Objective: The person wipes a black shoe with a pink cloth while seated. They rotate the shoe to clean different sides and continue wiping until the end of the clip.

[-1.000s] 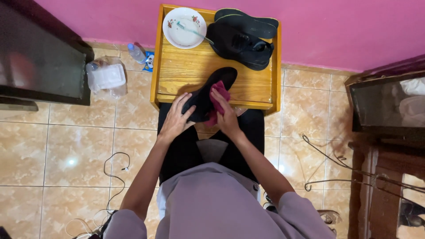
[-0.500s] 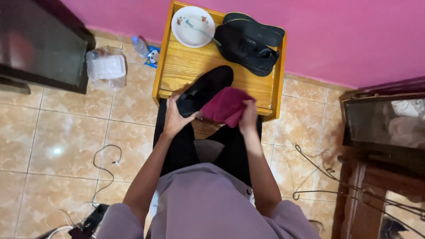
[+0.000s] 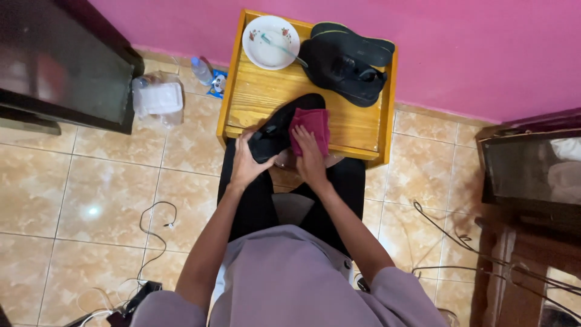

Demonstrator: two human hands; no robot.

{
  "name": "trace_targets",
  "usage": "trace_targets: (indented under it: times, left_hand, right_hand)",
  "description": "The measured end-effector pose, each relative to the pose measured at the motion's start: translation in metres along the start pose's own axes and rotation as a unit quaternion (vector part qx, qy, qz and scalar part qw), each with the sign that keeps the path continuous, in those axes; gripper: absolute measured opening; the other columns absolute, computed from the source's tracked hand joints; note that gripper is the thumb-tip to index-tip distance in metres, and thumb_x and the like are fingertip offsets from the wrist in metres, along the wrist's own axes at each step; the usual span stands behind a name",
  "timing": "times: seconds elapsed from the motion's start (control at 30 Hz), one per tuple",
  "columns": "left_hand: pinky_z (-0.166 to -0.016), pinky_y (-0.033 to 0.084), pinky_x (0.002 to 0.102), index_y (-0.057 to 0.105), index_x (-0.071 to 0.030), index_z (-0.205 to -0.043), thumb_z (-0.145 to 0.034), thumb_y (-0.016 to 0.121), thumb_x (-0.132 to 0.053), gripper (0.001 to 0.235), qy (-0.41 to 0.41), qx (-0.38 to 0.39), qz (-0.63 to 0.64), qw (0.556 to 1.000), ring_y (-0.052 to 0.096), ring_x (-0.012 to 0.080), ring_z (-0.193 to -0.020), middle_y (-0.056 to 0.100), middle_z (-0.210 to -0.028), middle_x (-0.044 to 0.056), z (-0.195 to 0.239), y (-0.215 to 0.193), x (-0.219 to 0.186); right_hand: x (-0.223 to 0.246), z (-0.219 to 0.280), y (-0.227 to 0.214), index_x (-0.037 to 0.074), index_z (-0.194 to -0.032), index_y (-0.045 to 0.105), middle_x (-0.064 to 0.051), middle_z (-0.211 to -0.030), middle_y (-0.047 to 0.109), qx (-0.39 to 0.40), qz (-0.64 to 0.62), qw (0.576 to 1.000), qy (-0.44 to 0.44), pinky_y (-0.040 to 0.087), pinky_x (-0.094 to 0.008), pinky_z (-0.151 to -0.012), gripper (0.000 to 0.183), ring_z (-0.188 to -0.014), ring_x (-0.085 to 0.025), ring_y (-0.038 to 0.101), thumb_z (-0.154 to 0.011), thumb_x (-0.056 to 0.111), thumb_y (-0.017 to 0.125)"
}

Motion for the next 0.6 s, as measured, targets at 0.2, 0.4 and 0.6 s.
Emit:
trace_targets:
  times: [0.2, 0.4, 0.6]
  left_hand:
    - [-0.111, 0.045, 0.051, 0.043, -0.001, -0.138, -0.066, 0.095, -0.044, 0.099, -0.005, 0.012, -0.017, 1.0, 0.047, 0.0424, -0.135, 0.049, -0.137, 0.023, -0.003, -0.001, -0.001]
    - [-0.115, 0.041, 0.051, 0.041, -0.003, -0.14, -0.066, 0.095, -0.044, 0.1, -0.052, 0.028, -0.015, 0.998, 0.045, 0.0412, -0.138, 0.047, -0.137, 0.02, -0.001, 0.003, 0.002]
    - [-0.117, 0.039, 0.05, 0.037, -0.006, -0.144, -0.068, 0.094, -0.045, 0.103, -0.079, 0.044, -0.016, 0.996, 0.042, 0.04, -0.141, 0.044, -0.141, 0.019, -0.002, 0.007, 0.006]
  right_hand:
    - [-0.066, -0.013, -0.042, 0.017, -0.158, 0.042, -0.009, -0.164, 0.038, -0.044, 0.093, 0.988, 0.114, 0.021, -0.047, -0.127, 0.087, -0.153, -0.029, 0.03, -0.079, -0.017, 0.049]
    - [0.0, 0.002, -0.004, 0.011, -0.154, 0.047, -0.012, -0.157, 0.047, 0.032, 0.08, 0.995, -0.051, 0.029, -0.049, -0.124, 0.083, -0.148, -0.032, 0.04, -0.072, -0.005, 0.045]
    - [-0.089, -0.048, -0.044, 0.001, -0.151, 0.049, -0.02, -0.157, 0.046, -0.016, 0.168, 0.984, 0.064, 0.026, -0.053, -0.125, 0.072, -0.151, -0.037, 0.033, -0.08, -0.006, 0.06]
Point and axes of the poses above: each hand's wrist, its own z-axis away from the middle knuckle, its own y-axis out of the palm, x = y × z, the point moved 10 cm from there along -z, towards the middle knuckle
